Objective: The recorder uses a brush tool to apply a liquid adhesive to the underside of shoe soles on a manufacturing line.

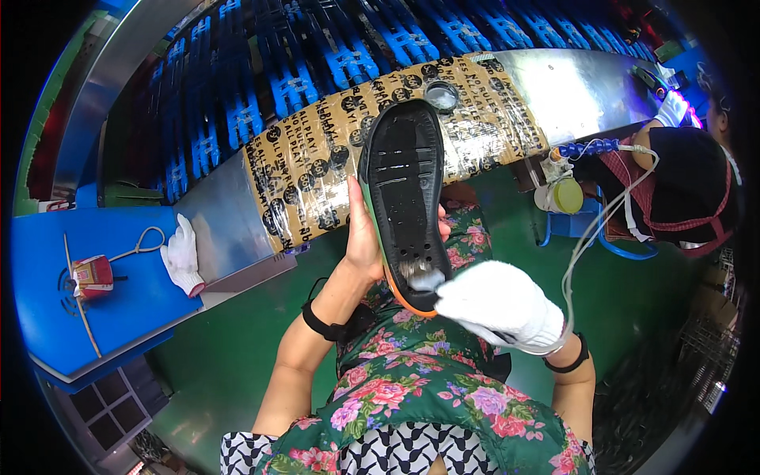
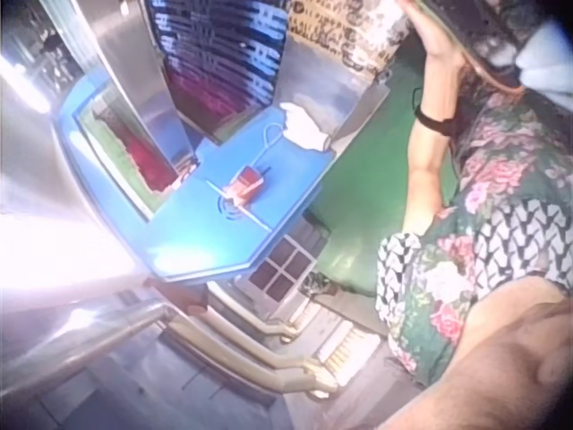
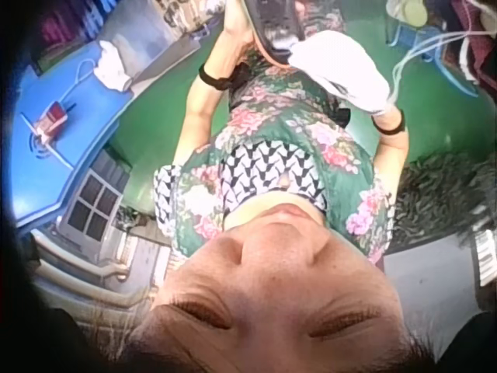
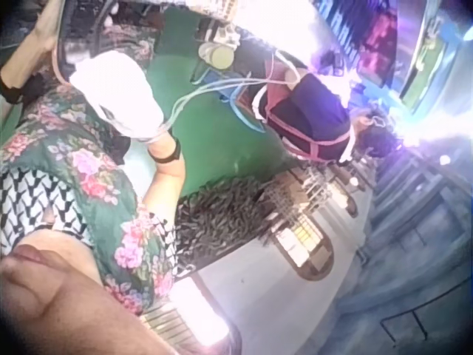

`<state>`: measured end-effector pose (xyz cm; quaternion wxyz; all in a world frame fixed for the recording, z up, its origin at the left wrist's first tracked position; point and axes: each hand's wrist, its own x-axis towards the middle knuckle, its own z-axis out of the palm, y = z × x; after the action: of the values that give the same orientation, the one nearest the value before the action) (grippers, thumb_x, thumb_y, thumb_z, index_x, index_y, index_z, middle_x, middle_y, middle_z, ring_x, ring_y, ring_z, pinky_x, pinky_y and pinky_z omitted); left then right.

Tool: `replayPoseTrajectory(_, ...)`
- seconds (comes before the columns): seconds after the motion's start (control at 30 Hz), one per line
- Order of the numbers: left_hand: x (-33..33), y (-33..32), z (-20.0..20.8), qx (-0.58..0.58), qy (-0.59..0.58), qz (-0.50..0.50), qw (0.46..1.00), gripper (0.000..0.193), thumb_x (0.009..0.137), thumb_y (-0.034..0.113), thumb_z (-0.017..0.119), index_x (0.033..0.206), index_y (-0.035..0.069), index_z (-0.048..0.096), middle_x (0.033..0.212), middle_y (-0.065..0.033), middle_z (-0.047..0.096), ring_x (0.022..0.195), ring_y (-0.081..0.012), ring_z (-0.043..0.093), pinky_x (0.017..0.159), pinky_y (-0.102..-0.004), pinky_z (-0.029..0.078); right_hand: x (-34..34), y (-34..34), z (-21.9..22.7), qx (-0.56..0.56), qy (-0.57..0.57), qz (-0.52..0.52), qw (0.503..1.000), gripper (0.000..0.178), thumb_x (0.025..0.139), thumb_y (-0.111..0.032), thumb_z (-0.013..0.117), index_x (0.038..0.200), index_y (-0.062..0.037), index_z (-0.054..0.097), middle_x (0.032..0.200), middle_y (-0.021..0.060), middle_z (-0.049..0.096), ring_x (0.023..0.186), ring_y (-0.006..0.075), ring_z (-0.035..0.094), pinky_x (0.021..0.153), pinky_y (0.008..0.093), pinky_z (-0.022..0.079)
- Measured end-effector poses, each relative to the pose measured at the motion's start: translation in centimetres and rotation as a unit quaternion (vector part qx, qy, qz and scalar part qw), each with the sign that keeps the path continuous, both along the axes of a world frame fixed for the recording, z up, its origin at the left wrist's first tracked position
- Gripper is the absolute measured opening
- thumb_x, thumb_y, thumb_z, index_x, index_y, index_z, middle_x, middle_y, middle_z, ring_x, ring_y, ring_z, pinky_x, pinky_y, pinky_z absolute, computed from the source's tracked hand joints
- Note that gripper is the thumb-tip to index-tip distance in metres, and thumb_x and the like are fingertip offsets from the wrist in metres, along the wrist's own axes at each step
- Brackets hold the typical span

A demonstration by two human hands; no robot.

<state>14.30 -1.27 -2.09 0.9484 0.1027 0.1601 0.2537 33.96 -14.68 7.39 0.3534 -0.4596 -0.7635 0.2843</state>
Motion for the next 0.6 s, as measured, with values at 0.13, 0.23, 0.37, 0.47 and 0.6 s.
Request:
replayPoseTrajectory(0.13,0.5,-0.3,0.5,-0.001,0.008,-0.009,1.0,0.119,0.083,0.095,0.013,0.141,0.0,0.052,0.116,-0.0229,0.067,0.1,-0.0363,0.072,0.089,-0.0518,0.061,1.3,1.5,0.1,0.007,0.094,0.002,0.996,0.024,0.077,-0.006,0.082,0.1,-0.0074,0.076,0.095,0.0088,0.074,0.082,0.0271,0.072,0.074,0.0364,0.058)
replayPoseTrajectory(0.23,1.1,-0.9,0.9,-0.011,0.011,-0.038,0.999,0.117,0.083,0.095,0.015,0.142,0.0,0.051,0.116,-0.0228,0.067,0.099,-0.0368,0.072,0.089,-0.0523,0.061,2.9,4.5,-0.1,0.02,0.105,-0.053,0.993,0.021,0.079,-0.005,0.081,0.099,-0.0059,0.075,0.093,0.0104,0.074,0.085,0.0265,0.072,0.076,0.0364,0.057)
replayPoseTrajectory(0.37,1.3,-2.2,0.5,-0.013,0.014,-0.091,0.996,0.116,0.082,0.096,0.016,0.143,0.003,0.052,0.121,-0.0237,0.068,0.101,-0.0378,0.072,0.092,-0.0529,0.059,4.2,8.0,0.1,0.202,-0.005,-0.162,0.966,0.023,0.081,-0.002,0.078,0.103,-0.0059,0.075,0.099,0.011,0.074,0.089,0.0286,0.071,0.079,0.0371,0.056)
replayPoseTrajectory(0.47,1.2,-2.0,1.0,-0.008,0.03,-0.075,0.997,0.115,0.084,0.094,0.014,0.143,0.003,0.053,0.117,-0.0214,0.069,0.1,-0.0381,0.072,0.091,-0.0526,0.059,3.2,6.9,-0.7,0.23,-0.107,-0.133,0.958,0.032,0.078,0.0,0.076,0.11,-0.0063,0.074,0.101,0.0113,0.073,0.09,0.0309,0.07,0.08,0.0403,0.056)
replayPoseTrajectory(0.6,1.2,-0.4,-0.2,-0.014,0.008,-0.048,0.999,0.115,0.084,0.094,0.014,0.142,0.002,0.053,0.115,-0.0241,0.069,0.099,-0.0369,0.072,0.091,-0.0519,0.06,0.4,1.3,-3.0,0.139,-0.028,-0.037,0.989,0.033,0.079,-0.002,0.077,0.111,-0.007,0.074,0.103,0.0115,0.074,0.092,0.0298,0.071,0.079,0.041,0.057)
